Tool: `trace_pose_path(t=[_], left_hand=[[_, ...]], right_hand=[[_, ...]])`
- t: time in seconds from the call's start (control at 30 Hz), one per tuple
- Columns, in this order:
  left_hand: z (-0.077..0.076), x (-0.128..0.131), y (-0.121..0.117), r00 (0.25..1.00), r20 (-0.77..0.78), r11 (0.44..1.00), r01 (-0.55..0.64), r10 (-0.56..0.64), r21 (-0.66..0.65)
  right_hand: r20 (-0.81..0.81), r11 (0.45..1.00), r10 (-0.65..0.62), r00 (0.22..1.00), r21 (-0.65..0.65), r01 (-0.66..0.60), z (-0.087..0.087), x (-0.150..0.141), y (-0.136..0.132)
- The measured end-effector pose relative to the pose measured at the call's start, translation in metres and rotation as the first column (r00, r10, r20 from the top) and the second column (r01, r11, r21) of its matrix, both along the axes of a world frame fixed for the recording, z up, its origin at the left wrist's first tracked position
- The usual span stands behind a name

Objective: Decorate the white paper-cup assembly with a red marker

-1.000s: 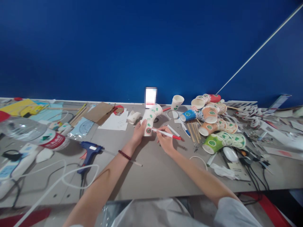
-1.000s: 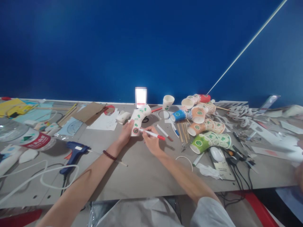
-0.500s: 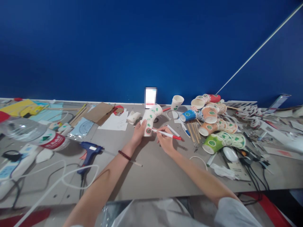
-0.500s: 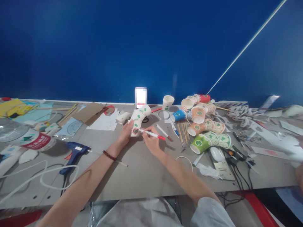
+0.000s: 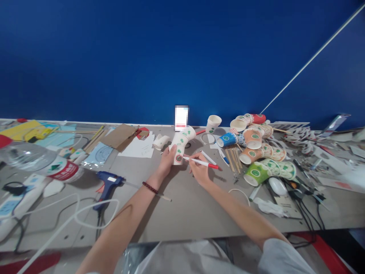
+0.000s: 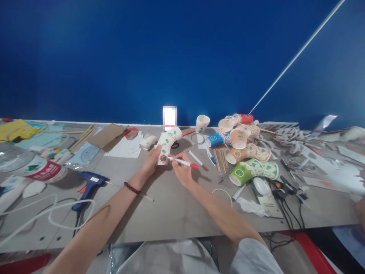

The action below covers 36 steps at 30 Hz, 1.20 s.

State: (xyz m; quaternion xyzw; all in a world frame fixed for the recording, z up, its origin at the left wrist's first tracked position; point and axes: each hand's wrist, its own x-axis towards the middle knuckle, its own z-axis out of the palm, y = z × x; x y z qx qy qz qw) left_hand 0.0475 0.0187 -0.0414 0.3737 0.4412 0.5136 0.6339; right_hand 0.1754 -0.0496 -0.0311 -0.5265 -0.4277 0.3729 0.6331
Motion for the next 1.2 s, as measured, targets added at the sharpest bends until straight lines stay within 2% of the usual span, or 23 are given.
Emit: trace_pose_path(t=[0.27,0.47,0.63,0.83,1.2], left_hand=[[0.0022,-0.0014,-0.002,0.999,-0.043,0.999,0.025,-0.024,0.02],[0.0043,-0.0008,-0.0021,0.999,-0.016,0.999,0.039,-0.038,0.03],[0.0011,-0.0006,0.0,1.0,-0.022,1.0,0.0,0.001,0.015],[0.005,-0.001,-0.0015,0.999,-0.037,1.0,0.022,-0.021,0.02],[0.0057,-0.0004,-0.0013,0.999,-0.036,1.0,-0.022,0.022,-0.016]], right_hand=[[0.005,1.0,0.019,1.0,-0.008,-0.019,-0.0001,0.0018,-0.0004],[-0.002,1.0,0.024,1.0,0.004,-0.024,0.0008,0.0017,-0.0006],[0.016,1.0,0.026,1.0,-0.01,-0.025,0.001,0.0013,-0.0007],[0.008,1.0,0.025,1.0,0.004,-0.026,0.0,0.0009,-0.0002],[-0.02,0.999,0.042,0.999,0.008,-0.041,0.0038,-0.0003,-0.0011]])
